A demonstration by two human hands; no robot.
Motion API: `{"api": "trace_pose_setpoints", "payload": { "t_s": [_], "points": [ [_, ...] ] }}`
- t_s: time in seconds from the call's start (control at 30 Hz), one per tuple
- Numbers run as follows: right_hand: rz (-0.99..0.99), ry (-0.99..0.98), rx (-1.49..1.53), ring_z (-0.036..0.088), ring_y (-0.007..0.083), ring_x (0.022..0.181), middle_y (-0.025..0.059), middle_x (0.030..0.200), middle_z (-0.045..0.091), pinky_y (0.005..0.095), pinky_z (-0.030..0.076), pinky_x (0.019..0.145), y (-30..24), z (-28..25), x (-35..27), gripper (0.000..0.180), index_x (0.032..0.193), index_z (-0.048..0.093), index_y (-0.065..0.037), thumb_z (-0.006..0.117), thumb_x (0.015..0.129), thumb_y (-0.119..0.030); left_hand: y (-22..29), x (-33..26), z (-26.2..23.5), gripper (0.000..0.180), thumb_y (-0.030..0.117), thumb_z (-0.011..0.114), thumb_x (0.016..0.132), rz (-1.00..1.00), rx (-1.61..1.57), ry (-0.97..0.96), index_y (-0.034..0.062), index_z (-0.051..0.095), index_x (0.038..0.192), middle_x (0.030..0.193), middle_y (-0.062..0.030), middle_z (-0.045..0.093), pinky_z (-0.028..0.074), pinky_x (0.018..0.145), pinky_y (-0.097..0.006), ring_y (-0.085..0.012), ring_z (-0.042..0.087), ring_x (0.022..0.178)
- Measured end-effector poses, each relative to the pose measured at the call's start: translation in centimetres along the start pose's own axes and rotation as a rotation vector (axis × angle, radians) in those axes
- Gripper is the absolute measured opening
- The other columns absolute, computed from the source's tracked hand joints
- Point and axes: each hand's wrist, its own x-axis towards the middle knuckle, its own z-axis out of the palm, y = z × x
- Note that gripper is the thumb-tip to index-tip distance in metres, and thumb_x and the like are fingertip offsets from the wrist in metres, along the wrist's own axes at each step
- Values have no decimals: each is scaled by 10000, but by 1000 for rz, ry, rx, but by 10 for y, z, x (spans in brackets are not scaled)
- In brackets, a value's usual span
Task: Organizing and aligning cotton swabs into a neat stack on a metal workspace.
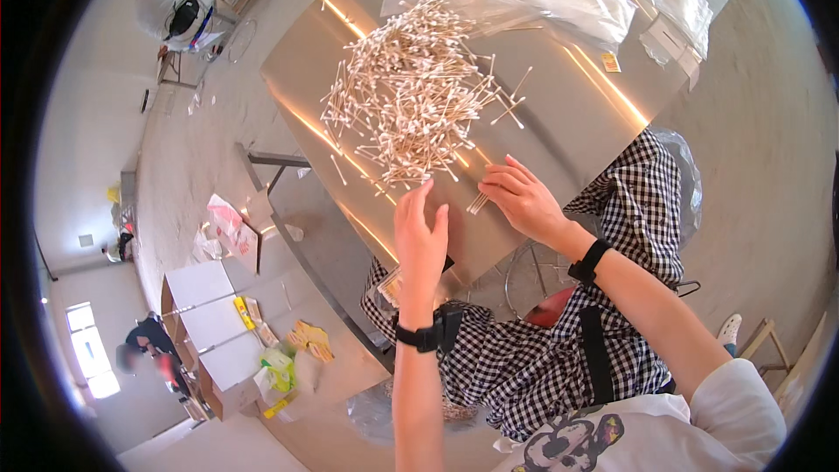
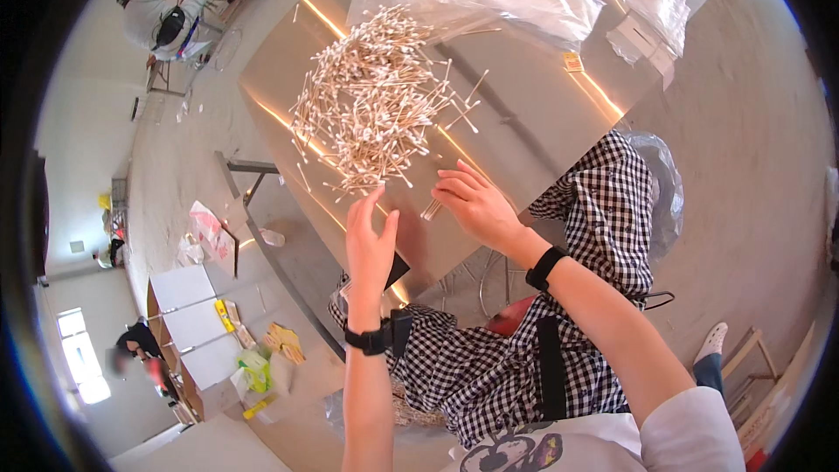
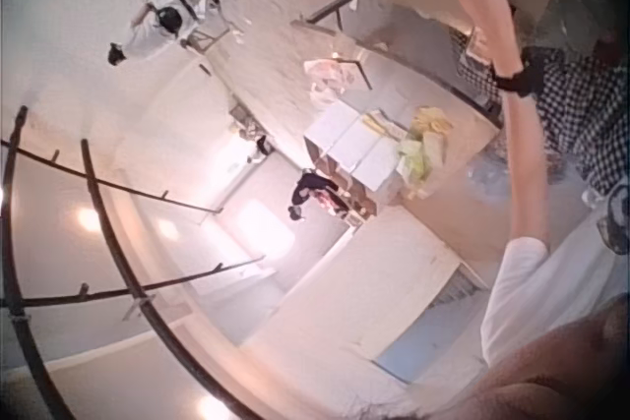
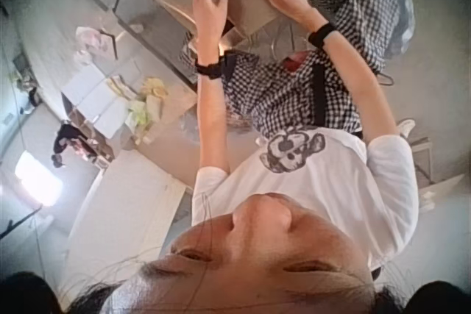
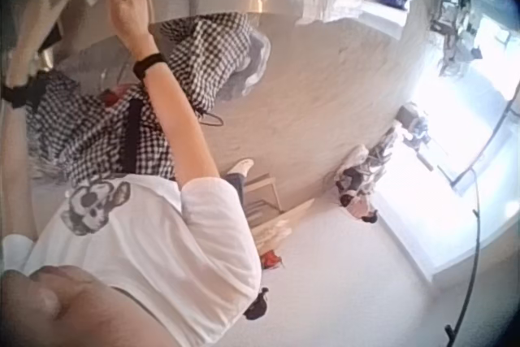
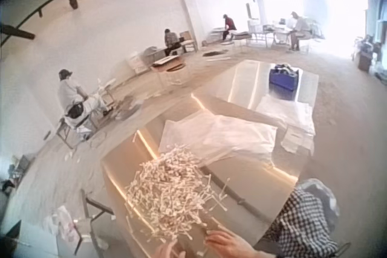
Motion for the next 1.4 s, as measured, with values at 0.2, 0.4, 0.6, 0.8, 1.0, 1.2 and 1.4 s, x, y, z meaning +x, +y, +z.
{"api": "trace_pose_setpoints", "payload": {
  "t_s": [0.2, 0.4, 0.6, 0.8, 1.0, 1.2, 1.4],
  "points": [
    [39, 124, 38, 598, 234, 1136, 80, 1078, 638, 420, 453, 1102, -4, -1, 2, 271, 1012, 693, -38, 670, 742, -42, 10, 41, 42, 432, 99, 667, 901, 69, 225, 55, 53, 601, 1326, 1200, -148, 493, 459, 973, -379, -303, 544, 1103],
    [35, 142, 17, 612, 232, 1075, 58, 1045, 644, 393, 495, 997, 2, -7, -5, 269, 992, 703, -47, 688, 725, -71, 28, 8, 70, 429, 40, 604, 918, -37, 54, -89, -7, 558, 1343, 1211, -190, 483, 459, 967, -407, -344, 514, 1139],
    [-6, 85, 91, 612, 236, 1083, 62, 1069, 644, 391, 490, 988, -4, -8, -1, 292, 1019, 697, -42, 716, 728, -57, 29, -31, 42, 418, -14, 550, 948, -73, -214, -6, 41, 555, 1363, 1311, -140, 556, 510, 901, -341, -234, 598, 1152],
    [7, 153, 63, 611, 231, 1050, 52, 1036, 638, 384, 494, 953, -9, -7, 3, 190, 933, 672, -47, 684, 752, -104, -3, -25, 9, 322, 34, 685, 859, -171, 118, 95, 32, 601, 1170, 1072, -108, 601, 507, 832, -366, -233, 609, 969],
    [11, 133, 48, 604, 237, 1061, 57, 1056, 634, 383, 487, 957, -3, -6, -2, 216, 953, 654, -44, 688, 746, -99, 8, 9, 18, 398, 139, 785, 817, -270, 40, -17, 33, 585, 1145, 985, -102, 643, 524, 749, -357, -233, 640, 806],
    [18, 100, 34, 601, 238, 1051, 56, 1051, 627, 381, 487, 950, -3, -8, -1, 233, 958, 643, -39, 686, 734, -88, 15, 88, 51, 336, 175, 766, 849, -185, 70, -24, 20, 574, 1076, 875, -110, 679, 523, 685, -369, -236, 658, 751],
    [29, 85, 40, 599, 230, 1042, 52, 1028, 614, 375, 492, 937, -10, -4, 1, 245, 950, 634, -45, 697, 722, -107, 22, 137, 60, 253, 168, 727, 878, -94, -42, 51, 37, 594, 1048, 940, -103, 649, 521, 723, -362, -248, 653, 812]
  ]
}}
